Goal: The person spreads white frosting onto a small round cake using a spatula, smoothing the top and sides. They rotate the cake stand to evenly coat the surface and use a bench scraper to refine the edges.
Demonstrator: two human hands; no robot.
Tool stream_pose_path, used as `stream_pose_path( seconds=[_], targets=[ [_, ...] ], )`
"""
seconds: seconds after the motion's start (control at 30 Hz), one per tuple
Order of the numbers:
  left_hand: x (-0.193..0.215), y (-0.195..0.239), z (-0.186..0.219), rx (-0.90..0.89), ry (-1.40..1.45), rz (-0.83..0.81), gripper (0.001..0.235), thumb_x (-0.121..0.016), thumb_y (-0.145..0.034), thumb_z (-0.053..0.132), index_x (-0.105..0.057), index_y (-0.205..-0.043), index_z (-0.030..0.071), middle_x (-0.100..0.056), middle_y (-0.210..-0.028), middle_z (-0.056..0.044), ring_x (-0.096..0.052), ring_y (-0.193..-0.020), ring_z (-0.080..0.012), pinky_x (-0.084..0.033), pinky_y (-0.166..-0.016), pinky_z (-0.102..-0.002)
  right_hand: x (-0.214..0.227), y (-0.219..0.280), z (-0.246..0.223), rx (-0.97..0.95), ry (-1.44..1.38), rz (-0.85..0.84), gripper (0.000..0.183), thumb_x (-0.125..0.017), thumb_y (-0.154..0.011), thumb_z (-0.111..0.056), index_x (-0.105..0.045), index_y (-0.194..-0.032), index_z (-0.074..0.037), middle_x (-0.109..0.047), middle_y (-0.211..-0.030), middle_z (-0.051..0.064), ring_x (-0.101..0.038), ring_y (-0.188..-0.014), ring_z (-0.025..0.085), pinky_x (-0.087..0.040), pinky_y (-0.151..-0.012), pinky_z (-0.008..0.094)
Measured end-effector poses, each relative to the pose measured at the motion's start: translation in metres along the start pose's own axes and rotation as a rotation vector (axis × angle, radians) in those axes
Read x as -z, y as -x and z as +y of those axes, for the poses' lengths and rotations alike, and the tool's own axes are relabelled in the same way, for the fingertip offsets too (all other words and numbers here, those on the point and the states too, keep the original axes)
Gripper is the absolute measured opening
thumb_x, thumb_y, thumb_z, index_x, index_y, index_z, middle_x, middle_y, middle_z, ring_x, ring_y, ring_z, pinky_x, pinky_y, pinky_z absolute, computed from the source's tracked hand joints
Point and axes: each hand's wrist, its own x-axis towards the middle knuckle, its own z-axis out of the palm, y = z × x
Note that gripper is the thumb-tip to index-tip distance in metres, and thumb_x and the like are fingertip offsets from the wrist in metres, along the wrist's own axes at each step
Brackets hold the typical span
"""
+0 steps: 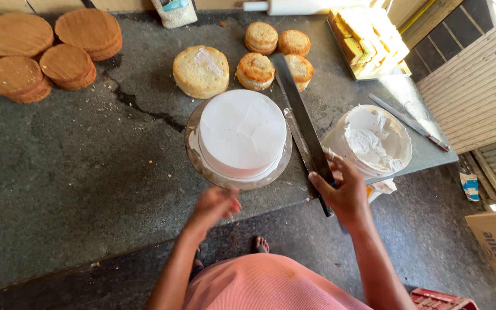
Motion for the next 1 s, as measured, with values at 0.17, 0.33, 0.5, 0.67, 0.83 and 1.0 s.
stream_pose_path(
  seconds=[0.17, 0.33, 0.5, 0.67, 0.83, 1.0],
  targets=[
    [0.022, -0.012, -0.013, -0.251, 0.297, 0.280, 0.040, -0.071, -0.093, 0.042, -0.074, -0.092, 0.003, -0.075, -0.084, -0.007, -0.071, -0.078, -0.0129, -0.053, -0.066, -0.028, -0.003, -0.021, -0.017, 0.239, 0.479, 0.023, 0.034, -0.072, -0.097, -0.020, -0.069, -0.123, 0.002, -0.063, -0.092, 0.014, -0.062, -0.068, 0.026, -0.049, -0.067, 0.038],
    [0.017, -0.012, -0.019, -0.254, 0.265, 0.334, 0.038, -0.070, -0.094, 0.040, -0.074, -0.088, 0.003, -0.076, -0.080, -0.007, -0.071, -0.076, -0.0126, -0.053, -0.064, -0.027, -0.007, -0.038, -0.019, 0.322, 0.488, 0.035, 0.028, -0.070, -0.098, -0.021, -0.074, -0.113, 0.001, -0.070, -0.097, 0.017, -0.066, -0.067, 0.027, -0.051, -0.066, 0.041],
    [0.023, -0.010, -0.015, -0.300, 0.272, 0.349, 0.037, -0.069, -0.096, 0.041, -0.073, -0.090, 0.004, -0.074, -0.079, -0.005, -0.070, -0.075, -0.0119, -0.052, -0.064, -0.027, -0.009, -0.040, -0.012, 0.332, 0.484, 0.026, 0.028, -0.070, -0.098, -0.022, -0.075, -0.112, 0.002, -0.070, -0.096, 0.017, -0.067, -0.068, 0.026, -0.052, -0.064, 0.040],
    [0.027, -0.010, -0.014, -0.292, 0.224, 0.371, 0.039, -0.068, -0.096, 0.043, -0.074, -0.089, 0.005, -0.074, -0.077, -0.005, -0.071, -0.074, -0.0121, -0.054, -0.064, -0.028, -0.009, -0.039, -0.006, 0.254, 0.448, 0.020, 0.031, -0.070, -0.098, -0.023, -0.073, -0.114, 0.004, -0.070, -0.096, 0.016, -0.067, -0.066, 0.026, -0.052, -0.061, 0.038],
    [0.028, -0.011, -0.012, -0.291, 0.226, 0.388, 0.039, -0.069, -0.095, 0.044, -0.074, -0.090, 0.006, -0.075, -0.077, -0.004, -0.072, -0.074, -0.0122, -0.054, -0.063, -0.028, -0.008, -0.038, -0.006, 0.214, 0.482, -0.014, 0.029, -0.071, -0.097, -0.023, -0.075, -0.113, 0.001, -0.069, -0.094, 0.015, -0.065, -0.066, 0.027, -0.050, -0.063, 0.041],
    [0.027, -0.011, -0.015, -0.288, 0.246, 0.388, 0.037, -0.070, -0.095, 0.043, -0.074, -0.090, 0.006, -0.075, -0.078, -0.004, -0.072, -0.074, -0.0125, -0.054, -0.062, -0.028, -0.012, -0.033, -0.014, 0.277, 0.517, -0.047, 0.028, -0.072, -0.096, -0.022, -0.076, -0.114, 0.000, -0.066, -0.087, 0.014, -0.063, -0.065, 0.028, -0.048, -0.064, 0.043]
  ],
)
